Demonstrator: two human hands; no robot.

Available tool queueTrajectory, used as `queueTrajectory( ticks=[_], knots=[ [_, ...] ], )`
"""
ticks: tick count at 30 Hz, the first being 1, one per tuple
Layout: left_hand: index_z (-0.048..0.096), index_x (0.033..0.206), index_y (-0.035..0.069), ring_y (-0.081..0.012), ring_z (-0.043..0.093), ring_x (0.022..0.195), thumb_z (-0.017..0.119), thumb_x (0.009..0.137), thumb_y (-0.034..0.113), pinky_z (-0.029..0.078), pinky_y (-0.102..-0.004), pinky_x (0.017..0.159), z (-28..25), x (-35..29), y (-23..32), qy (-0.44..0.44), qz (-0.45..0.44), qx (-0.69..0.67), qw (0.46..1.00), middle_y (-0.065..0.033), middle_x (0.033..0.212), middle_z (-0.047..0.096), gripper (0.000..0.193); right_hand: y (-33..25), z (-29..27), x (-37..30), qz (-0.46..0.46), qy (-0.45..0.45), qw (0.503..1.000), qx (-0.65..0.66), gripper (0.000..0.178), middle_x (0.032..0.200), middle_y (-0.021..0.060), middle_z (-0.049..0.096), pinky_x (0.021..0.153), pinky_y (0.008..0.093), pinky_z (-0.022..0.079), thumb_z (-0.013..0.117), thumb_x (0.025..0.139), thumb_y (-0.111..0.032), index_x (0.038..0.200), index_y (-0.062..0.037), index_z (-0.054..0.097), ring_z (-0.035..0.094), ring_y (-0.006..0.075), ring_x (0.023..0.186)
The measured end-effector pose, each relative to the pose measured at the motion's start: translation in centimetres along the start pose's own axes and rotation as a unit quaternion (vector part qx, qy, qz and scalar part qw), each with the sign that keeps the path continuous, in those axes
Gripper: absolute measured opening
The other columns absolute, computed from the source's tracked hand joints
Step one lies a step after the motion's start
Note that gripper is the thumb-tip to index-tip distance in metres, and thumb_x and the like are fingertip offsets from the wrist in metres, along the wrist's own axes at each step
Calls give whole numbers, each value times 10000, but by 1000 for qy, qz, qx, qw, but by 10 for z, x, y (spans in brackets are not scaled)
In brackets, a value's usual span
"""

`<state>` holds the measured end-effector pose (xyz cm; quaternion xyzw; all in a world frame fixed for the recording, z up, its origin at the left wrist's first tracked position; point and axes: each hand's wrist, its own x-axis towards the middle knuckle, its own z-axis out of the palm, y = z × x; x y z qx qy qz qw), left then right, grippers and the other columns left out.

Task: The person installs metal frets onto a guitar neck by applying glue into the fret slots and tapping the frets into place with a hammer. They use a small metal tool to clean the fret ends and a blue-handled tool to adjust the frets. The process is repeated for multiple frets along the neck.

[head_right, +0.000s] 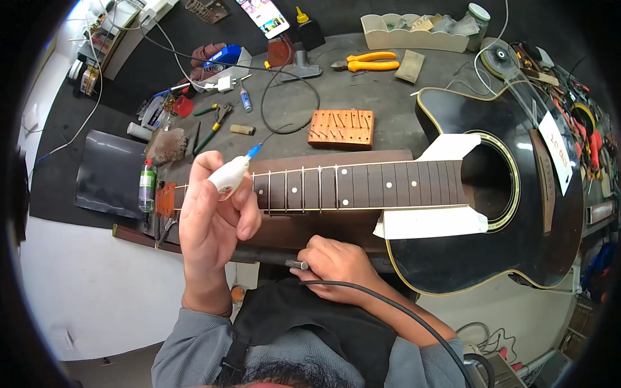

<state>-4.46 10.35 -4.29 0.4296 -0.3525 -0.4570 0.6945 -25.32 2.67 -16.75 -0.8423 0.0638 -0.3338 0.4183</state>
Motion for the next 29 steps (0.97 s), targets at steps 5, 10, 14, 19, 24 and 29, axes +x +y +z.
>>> queueTrajectory(
  ticks=[5,10,14,19,24,29],
  knots=[
    [440,1360,95,-173,635,728,592,1160,264,510,-297,647,11,5,-2,35,4,54,998,-136,1149,646,302,3,1,-5,2,6,1000,-2,298,892,79,614,628,415,551,901,896,-206,999,-89,647,688,292,736],
    [475,1419,36,-181,661,809,664,1063,151,542,-303,707,14,2,-6,48,57,209,975,-140,1212,655,419,4,0,-5,-9,12,1000,17,285,898,81,612,631,419,555,889,902,-203,993,-83,647,690,292,749],
    [531,1411,-12,-159,679,863,741,1014,102,548,-284,751,14,-2,-6,49,48,259,963,-135,1223,656,463,2,-2,-3,-10,14,1000,21,282,888,80,608,631,413,557,888,901,-202,980,-78,647,691,287,749],
    [594,1371,-19,-134,672,1019,807,944,-20,541,-267,886,12,-14,-10,47,97,338,935,-98,1265,641,476,3,-2,-3,-11,16,1000,24,284,876,81,601,632,409,562,889,897,-195,973,-71,645,691,283,750],
    [622,1367,-14,-154,657,1116,845,891,-63,539,-291,970,6,-19,-14,32,121,384,915,-93,1304,625,528,2,-3,-2,-11,16,999,26,288,877,82,600,636,411,566,889,896,-193,971,-66,642,691,283,752],
    [619,1388,-11,-172,646,1156,867,879,-40,533,-306,1000,1,-19,-14,0,152,430,890,-112,1339,631,567,3,-3,-2,-13,18,999,27,281,881,83,601,638,411,567,887,901,-193,976,-69,645,695,284,762]
  ],
)
